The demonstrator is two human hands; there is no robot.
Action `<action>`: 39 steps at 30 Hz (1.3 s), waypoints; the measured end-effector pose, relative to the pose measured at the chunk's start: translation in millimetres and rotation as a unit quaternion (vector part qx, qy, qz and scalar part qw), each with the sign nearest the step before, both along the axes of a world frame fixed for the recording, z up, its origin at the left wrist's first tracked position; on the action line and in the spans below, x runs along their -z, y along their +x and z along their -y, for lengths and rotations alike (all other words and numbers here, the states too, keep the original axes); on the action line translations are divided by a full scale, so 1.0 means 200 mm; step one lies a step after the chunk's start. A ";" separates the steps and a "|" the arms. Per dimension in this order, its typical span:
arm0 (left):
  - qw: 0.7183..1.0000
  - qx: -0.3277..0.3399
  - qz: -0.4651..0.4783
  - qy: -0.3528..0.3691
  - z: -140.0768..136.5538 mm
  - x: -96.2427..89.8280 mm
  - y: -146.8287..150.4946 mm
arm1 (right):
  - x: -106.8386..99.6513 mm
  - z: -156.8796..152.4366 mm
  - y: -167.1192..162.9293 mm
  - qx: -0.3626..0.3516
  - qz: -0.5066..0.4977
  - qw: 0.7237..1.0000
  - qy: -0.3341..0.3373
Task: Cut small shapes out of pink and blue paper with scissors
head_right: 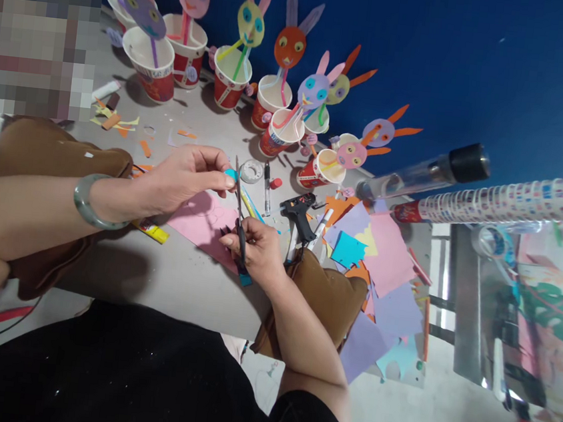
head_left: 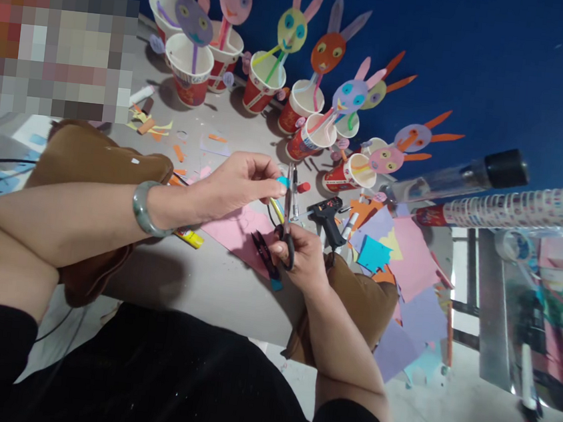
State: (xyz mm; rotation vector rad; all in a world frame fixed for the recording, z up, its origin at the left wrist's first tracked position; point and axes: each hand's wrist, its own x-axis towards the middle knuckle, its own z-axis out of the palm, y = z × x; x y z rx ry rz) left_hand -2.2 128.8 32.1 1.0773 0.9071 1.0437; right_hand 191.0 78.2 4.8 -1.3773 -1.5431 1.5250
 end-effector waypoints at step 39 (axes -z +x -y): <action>1.000 0.005 -0.020 0.005 0.00 0.02 0.00 | 0.00 -0.01 0.01 -0.002 0.036 0.999 0.020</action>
